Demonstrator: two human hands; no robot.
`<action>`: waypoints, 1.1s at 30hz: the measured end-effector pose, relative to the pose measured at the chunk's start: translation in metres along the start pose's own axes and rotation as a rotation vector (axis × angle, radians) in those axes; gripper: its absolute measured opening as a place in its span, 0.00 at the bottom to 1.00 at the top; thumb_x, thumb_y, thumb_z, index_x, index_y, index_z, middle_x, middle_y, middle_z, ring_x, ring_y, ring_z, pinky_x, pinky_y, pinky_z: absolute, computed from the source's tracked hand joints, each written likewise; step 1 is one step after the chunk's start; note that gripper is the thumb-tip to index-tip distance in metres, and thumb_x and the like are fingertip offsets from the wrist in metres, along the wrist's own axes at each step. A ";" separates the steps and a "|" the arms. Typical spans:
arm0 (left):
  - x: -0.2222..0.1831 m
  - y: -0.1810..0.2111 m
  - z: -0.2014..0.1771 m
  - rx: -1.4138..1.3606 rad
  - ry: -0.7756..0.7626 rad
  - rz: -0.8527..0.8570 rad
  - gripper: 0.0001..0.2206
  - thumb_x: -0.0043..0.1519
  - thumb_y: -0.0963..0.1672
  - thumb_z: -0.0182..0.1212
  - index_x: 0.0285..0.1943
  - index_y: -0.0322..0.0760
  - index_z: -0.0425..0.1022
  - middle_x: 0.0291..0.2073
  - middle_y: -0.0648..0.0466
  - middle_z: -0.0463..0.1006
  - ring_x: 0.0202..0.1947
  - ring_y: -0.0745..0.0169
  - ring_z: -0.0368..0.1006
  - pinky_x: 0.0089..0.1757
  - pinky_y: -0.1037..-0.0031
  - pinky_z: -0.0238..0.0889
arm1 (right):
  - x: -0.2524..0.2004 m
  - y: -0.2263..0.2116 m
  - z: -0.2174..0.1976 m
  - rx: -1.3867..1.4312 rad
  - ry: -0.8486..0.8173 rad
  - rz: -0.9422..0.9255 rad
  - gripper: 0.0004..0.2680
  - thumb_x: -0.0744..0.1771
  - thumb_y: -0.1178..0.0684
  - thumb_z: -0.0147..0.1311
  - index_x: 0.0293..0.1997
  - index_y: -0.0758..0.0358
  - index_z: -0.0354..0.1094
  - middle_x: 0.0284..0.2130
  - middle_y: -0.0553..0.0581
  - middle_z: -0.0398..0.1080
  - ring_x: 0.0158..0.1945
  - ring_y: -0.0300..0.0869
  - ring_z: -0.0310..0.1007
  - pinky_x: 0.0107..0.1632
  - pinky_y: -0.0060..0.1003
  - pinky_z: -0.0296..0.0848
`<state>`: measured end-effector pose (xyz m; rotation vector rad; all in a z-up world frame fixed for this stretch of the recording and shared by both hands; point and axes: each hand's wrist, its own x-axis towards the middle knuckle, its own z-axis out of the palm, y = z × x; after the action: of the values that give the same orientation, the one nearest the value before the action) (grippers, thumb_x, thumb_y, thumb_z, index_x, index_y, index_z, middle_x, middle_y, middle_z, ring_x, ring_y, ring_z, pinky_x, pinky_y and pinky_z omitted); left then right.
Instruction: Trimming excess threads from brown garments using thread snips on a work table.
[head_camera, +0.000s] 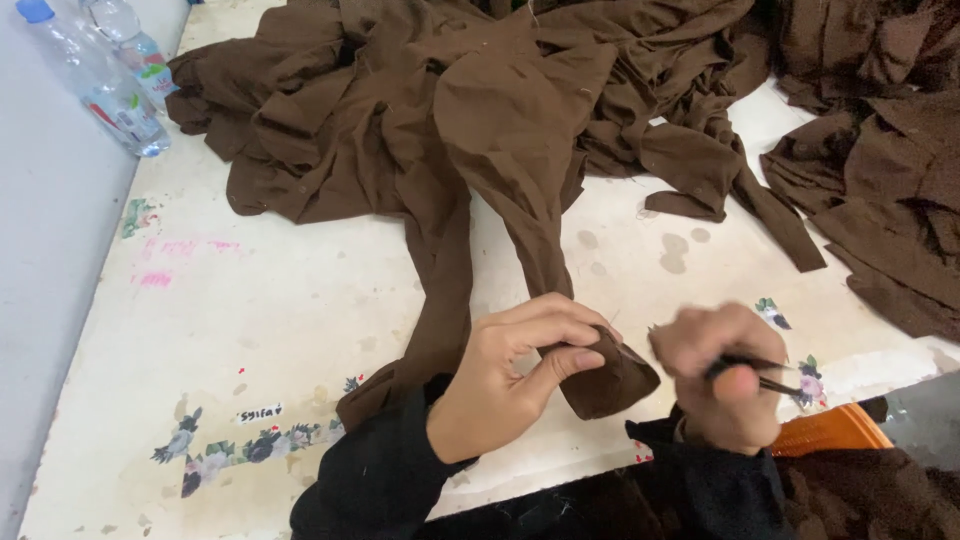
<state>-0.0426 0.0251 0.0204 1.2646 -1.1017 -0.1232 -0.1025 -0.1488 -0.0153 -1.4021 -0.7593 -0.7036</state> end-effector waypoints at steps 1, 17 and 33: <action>0.001 0.001 -0.001 0.004 0.004 0.001 0.02 0.55 0.37 0.53 0.33 0.29 0.70 0.33 0.47 0.72 0.35 0.59 0.70 0.41 0.77 0.65 | 0.000 0.000 0.000 -0.275 0.043 -0.006 0.11 0.65 0.41 0.42 0.34 0.57 0.57 0.15 0.42 0.53 0.16 0.28 0.47 0.18 0.24 0.48; 0.003 0.005 -0.002 0.161 -0.006 0.086 0.03 0.54 0.36 0.52 0.32 0.29 0.72 0.33 0.49 0.73 0.30 0.63 0.70 0.34 0.81 0.64 | -0.004 -0.013 0.023 -0.947 0.094 -0.054 0.08 0.60 0.54 0.50 0.36 0.66 0.62 0.25 0.60 0.63 0.27 0.42 0.64 0.29 0.27 0.64; 0.001 -0.003 -0.009 0.169 -0.124 0.108 0.06 0.59 0.41 0.44 0.34 0.32 0.66 0.33 0.50 0.71 0.34 0.58 0.66 0.42 0.72 0.56 | 0.004 -0.014 0.033 -0.708 0.183 0.058 0.06 0.61 0.54 0.47 0.31 0.66 0.62 0.25 0.60 0.65 0.27 0.42 0.64 0.32 0.29 0.63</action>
<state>-0.0339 0.0294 0.0195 1.3586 -1.3072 -0.0271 -0.1131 -0.1161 -0.0036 -1.9475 -0.3231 -1.1016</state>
